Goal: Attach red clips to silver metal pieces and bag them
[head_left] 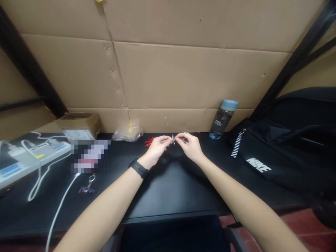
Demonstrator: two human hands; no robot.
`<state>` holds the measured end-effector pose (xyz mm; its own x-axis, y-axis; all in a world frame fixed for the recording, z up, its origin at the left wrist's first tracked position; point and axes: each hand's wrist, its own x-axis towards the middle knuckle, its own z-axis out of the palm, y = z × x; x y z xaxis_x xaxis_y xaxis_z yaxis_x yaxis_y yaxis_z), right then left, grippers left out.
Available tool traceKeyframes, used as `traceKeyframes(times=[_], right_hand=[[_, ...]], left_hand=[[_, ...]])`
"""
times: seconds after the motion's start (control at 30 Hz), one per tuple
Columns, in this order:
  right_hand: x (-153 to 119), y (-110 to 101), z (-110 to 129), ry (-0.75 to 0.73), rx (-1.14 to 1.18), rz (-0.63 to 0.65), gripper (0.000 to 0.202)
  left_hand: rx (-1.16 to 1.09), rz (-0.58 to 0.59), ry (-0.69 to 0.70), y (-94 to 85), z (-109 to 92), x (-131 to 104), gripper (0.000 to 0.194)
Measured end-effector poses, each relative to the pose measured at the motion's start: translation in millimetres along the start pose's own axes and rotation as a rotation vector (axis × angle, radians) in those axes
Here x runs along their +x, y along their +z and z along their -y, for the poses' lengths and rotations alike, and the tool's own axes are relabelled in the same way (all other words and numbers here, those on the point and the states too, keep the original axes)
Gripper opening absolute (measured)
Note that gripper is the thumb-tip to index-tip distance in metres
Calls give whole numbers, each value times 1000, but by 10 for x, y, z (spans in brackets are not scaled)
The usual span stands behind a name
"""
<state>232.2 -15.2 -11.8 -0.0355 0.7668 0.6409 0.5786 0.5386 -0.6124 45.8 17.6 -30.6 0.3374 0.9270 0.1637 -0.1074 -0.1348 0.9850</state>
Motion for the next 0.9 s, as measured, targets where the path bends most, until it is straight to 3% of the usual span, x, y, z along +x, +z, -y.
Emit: traceKeyframes(times=[0.23, 0.43, 0.9], right_hand=[[20, 16, -44, 74, 194, 65, 22], [32, 17, -46, 124, 339, 115, 26], [3, 64, -17, 76, 300, 36, 23]], left_hand=[[-25, 4, 80, 73, -154, -74, 29], [-16, -29, 55, 72, -149, -66, 22], [-26, -32, 135, 64, -88, -28, 23]])
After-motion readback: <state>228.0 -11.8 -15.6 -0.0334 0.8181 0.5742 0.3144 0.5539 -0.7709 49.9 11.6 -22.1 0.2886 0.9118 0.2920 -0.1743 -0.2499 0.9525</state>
